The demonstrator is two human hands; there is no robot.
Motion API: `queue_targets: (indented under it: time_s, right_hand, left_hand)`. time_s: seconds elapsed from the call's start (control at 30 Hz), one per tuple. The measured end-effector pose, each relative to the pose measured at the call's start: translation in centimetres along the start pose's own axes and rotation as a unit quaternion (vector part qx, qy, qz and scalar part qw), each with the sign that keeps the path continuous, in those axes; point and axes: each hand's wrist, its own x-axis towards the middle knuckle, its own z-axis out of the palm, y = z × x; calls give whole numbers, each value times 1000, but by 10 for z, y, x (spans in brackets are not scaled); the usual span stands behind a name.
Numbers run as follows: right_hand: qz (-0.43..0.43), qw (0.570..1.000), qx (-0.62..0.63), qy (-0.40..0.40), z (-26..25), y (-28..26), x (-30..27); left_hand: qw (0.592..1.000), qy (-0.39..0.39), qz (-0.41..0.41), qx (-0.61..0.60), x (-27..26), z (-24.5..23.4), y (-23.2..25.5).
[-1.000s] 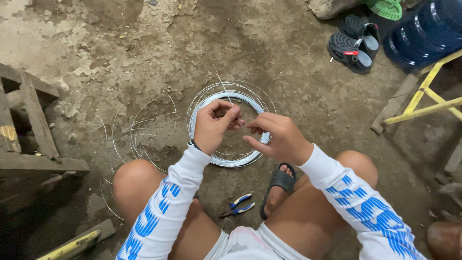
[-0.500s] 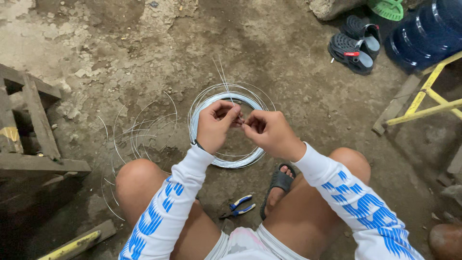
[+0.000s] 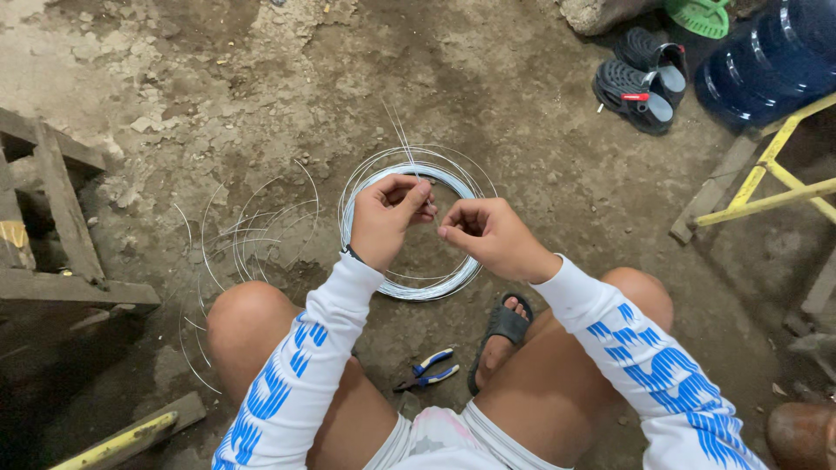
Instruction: The person sits on the floor and repeatedly pulls lengths of thin metal wire from a coil, measures them by hand, and cuts them using pliers. The cut pieces are placed in a growing pile on the floor.
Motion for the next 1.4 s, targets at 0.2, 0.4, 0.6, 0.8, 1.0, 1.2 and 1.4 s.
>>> queue_targets:
  time_s: [0.2,0.4,0.6,0.8,1.0,1.2,1.4]
  right_hand:
    - [-4,1000,18,-10,1,2,0]
    - [-9,1000,25,3,-3,5,2]
    - [-15,1000,15,12,-5,6,2]
    - [-26,999,39,-15,-11,1,-1]
    - [-26,999,35,6,-6,1,-2]
    - [-30,999,26,21,-5,5,-1]
    - [-22,999,41,20,-7,9,1]
  left_hand:
    - [1000,0,-8,-3,-1,2,3]
    - [999,-41,-26,8,-8,3,8]
    - [999,-38,-14,12,-10,6,11]
    - [999,-27,-1,38,-10,3,13]
    - [999,-24,8,45,-8,5,7]
    - [998,-19,13,57,-9,7,4]
    - [996,-57,6,72,-12,7,9]
